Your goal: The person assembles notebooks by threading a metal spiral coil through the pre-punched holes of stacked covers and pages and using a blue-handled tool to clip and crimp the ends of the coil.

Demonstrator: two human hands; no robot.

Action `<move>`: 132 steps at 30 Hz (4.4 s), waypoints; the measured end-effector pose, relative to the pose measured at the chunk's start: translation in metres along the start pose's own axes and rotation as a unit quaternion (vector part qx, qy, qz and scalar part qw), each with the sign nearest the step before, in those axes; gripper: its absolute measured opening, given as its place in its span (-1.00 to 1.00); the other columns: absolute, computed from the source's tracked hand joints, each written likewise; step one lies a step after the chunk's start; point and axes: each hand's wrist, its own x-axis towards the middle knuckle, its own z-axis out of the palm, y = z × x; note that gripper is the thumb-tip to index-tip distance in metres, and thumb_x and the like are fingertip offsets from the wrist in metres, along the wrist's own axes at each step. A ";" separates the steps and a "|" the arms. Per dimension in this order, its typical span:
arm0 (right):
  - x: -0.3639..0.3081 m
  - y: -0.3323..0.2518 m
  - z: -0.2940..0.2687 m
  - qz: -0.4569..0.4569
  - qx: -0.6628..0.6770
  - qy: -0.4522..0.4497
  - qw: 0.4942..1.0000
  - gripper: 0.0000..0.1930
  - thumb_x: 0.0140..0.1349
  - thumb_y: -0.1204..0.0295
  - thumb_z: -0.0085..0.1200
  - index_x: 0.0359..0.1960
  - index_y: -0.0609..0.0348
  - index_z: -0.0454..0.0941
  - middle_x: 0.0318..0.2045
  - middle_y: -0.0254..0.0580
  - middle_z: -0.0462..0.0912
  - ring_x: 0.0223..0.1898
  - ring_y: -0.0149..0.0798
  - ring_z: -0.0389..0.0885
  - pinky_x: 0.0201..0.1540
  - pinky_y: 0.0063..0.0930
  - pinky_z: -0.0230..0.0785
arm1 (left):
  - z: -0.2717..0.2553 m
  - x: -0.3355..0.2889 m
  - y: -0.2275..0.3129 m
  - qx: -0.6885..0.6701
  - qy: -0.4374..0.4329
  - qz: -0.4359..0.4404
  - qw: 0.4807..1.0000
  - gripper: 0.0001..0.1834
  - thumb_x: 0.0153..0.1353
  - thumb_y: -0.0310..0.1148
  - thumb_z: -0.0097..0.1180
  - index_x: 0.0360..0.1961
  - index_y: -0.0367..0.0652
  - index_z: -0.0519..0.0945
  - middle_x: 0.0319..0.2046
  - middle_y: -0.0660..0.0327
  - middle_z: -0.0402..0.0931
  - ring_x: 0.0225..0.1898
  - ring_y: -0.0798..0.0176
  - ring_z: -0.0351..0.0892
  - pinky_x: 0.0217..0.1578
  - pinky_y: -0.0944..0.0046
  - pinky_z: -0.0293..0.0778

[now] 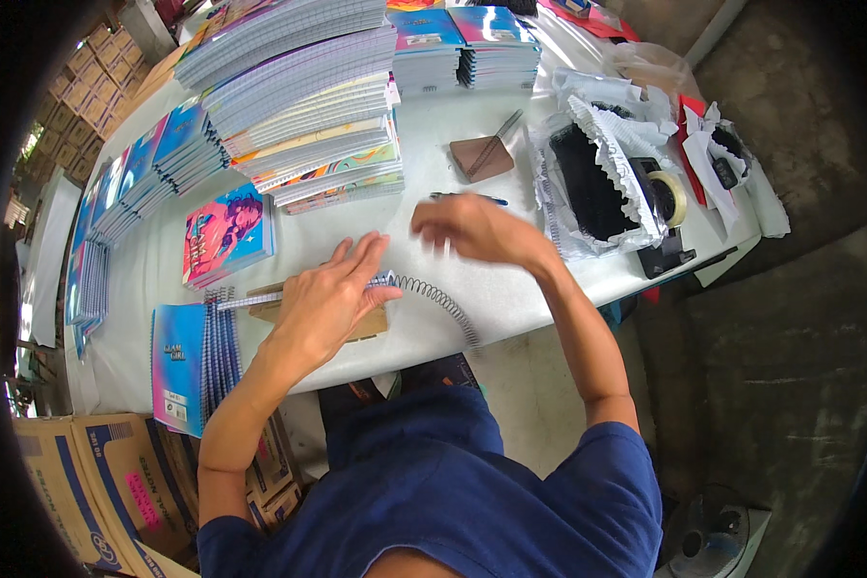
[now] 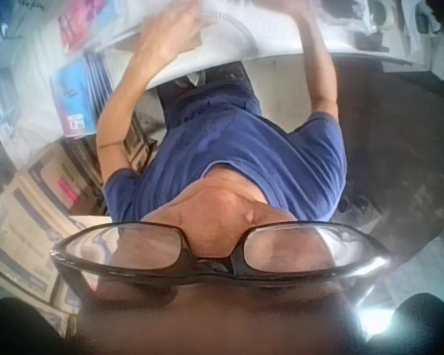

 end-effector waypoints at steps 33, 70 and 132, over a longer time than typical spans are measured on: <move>0.011 0.004 -0.014 -0.045 0.312 -0.045 0.948 -0.54 0.29 0.08 0.09 -0.03 0.23 0.65 -0.01 0.05 0.62 0.04 -0.08 0.53 0.16 -0.28 0.29 | -0.003 -0.010 -0.022 0.007 0.127 -0.070 0.989 0.03 -0.11 0.07 0.32 0.41 0.06 0.16 0.06 0.17 0.54 -0.01 0.03 0.61 0.03 0.02 0.48; 0.067 0.003 0.042 0.067 0.351 -0.081 0.931 -0.49 0.19 0.00 0.17 -0.10 0.25 0.67 0.02 0.02 0.59 0.12 -0.10 0.48 0.23 -0.25 0.24 | -0.022 -0.046 -0.050 0.038 0.179 -0.163 0.969 0.08 -0.26 0.00 0.43 0.39 0.16 0.23 0.01 0.15 0.60 0.07 -0.05 0.56 0.23 -0.19 0.22; -0.008 0.126 0.000 0.137 -0.583 0.294 0.745 -0.57 0.10 0.02 0.25 -0.02 -0.15 0.65 0.15 -0.10 0.49 0.20 -0.01 0.38 0.19 -0.10 0.15 | -0.110 -0.071 -0.096 -0.510 0.388 -0.145 0.754 -0.42 0.35 0.00 0.02 0.14 -0.30 0.53 0.11 -0.02 0.51 0.20 0.09 0.47 0.24 0.13 0.29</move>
